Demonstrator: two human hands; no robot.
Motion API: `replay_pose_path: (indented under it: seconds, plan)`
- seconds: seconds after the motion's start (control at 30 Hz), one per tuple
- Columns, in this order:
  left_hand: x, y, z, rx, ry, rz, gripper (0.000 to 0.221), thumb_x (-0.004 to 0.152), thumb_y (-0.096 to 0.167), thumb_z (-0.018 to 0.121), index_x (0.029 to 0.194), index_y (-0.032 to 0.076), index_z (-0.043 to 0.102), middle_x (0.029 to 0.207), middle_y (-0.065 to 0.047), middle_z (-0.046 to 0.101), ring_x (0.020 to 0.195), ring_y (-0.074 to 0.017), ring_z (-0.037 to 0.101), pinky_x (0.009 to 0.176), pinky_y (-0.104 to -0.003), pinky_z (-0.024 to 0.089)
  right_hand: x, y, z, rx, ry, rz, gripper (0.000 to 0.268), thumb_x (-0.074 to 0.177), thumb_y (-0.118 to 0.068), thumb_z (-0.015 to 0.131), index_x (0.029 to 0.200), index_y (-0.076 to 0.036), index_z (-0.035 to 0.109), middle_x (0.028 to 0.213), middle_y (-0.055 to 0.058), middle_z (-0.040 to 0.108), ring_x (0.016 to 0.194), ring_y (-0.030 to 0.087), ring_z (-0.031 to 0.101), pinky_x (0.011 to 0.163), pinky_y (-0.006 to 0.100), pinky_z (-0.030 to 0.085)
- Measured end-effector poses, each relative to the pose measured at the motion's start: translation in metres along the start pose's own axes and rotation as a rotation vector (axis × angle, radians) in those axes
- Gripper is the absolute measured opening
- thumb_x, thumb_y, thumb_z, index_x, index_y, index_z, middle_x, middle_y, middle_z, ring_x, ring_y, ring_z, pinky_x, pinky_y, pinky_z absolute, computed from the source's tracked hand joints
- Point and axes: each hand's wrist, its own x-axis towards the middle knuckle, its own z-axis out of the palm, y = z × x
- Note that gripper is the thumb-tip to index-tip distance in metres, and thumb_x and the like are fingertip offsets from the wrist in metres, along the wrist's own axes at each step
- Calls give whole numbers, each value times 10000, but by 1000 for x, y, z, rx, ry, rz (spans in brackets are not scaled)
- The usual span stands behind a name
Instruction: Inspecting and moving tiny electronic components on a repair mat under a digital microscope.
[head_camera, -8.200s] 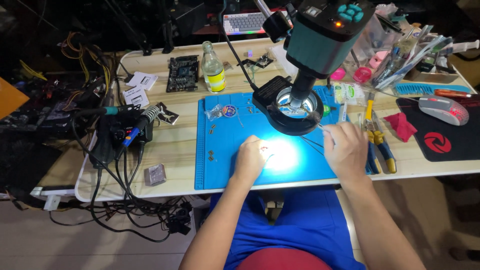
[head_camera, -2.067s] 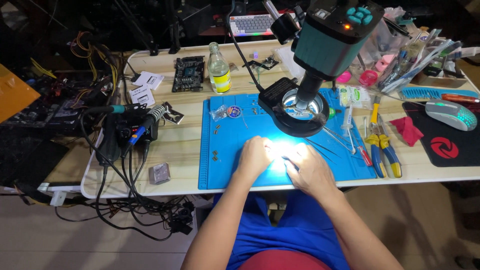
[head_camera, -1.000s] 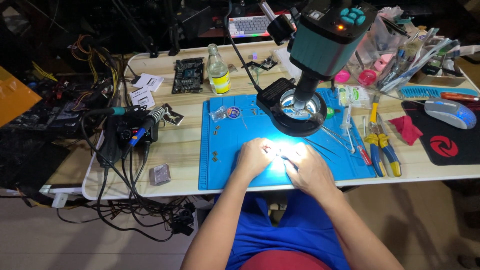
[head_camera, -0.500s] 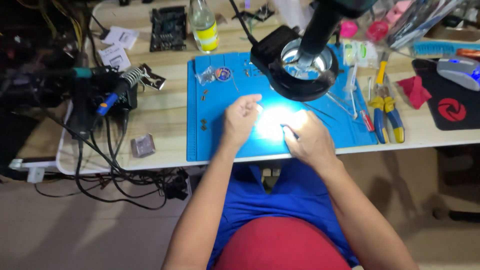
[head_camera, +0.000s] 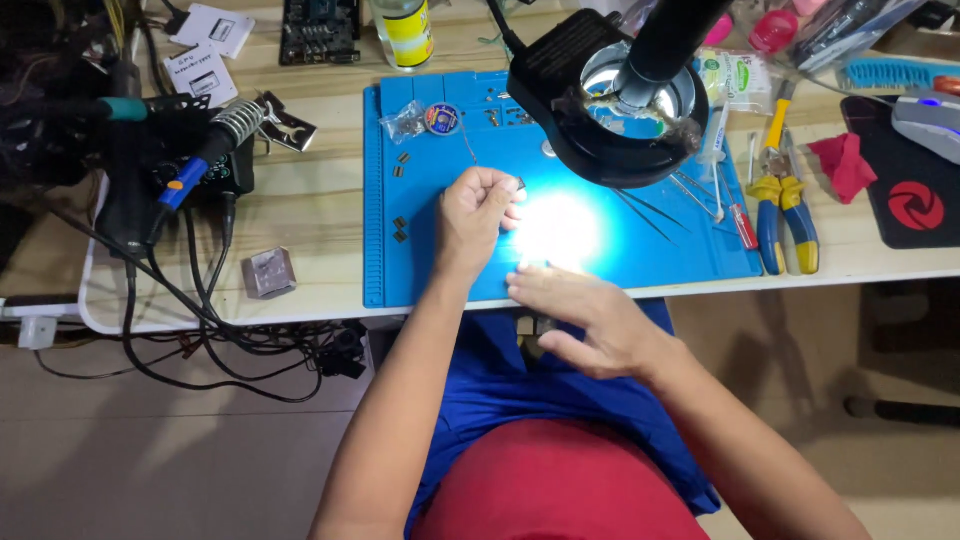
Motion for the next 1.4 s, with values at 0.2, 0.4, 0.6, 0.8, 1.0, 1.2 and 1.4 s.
replay_pose_path:
  seconds: [0.2, 0.4, 0.6, 0.8, 1.0, 1.2, 1.4]
  plan:
    - [-6, 11, 1, 16, -6, -72, 159, 956, 11, 721, 1091, -56, 774, 811, -202, 798, 596, -203, 775, 542, -302, 678, 8, 35, 9, -412, 6, 240, 675, 1016, -461, 613, 1589, -103, 615, 1198, 287, 778, 1061, 550, 753, 974, 661, 563]
    - [-7, 3, 1, 58, -53, -63, 237, 942, -33, 651, 1123, -28, 804, 825, -178, 798, 612, -193, 787, 546, -307, 672, 12, 82, 5, -423, 439, 227, 107, 1007, -124, 797, 901, -113, 801, 783, 119, 773, 807, 392, 785, 721, 446, 621]
    - [-21, 18, 13, 275, -77, 36, 357, 936, -44, 656, 1245, 54, 806, 799, -198, 782, 703, -304, 816, 580, -391, 665, 61, 54, -8, 112, 576, 332, 143, 896, 54, 864, 925, -16, 743, 691, 29, 602, 758, 63, 522, 652, 324, 562]
    - [-27, 29, 14, 407, -161, 118, 429, 927, 19, 682, 1319, 170, 774, 840, -107, 824, 757, -308, 824, 626, -415, 674, 46, 75, -7, 101, 576, 378, 199, 895, -37, 920, 848, -63, 728, 652, 28, 583, 626, 112, 550, 551, 326, 472]
    - [-26, 19, 18, 461, -65, 104, 455, 825, 49, 792, 1259, 185, 806, 839, -119, 819, 846, -363, 817, 701, -536, 609, 56, 60, -17, 126, 635, 237, 187, 996, -17, 826, 829, 11, 747, 657, 126, 653, 624, 157, 520, 559, 418, 520]
    - [-28, 18, 30, 583, -64, 32, 211, 791, 154, 900, 975, 252, 868, 704, -10, 787, 694, -234, 788, 692, -424, 636, 48, 70, -16, 24, 634, 195, 220, 1004, -48, 786, 807, 4, 703, 653, 183, 644, 580, 323, 548, 586, 454, 517]
    - [-29, 21, 23, 615, -38, 247, 198, 932, 9, 717, 772, 87, 633, 653, -129, 656, 604, -398, 650, 470, -456, 457, 34, 90, -9, 88, 612, 243, 285, 968, -82, 779, 742, -72, 605, 599, 87, 569, 639, 140, 498, 602, 374, 482]
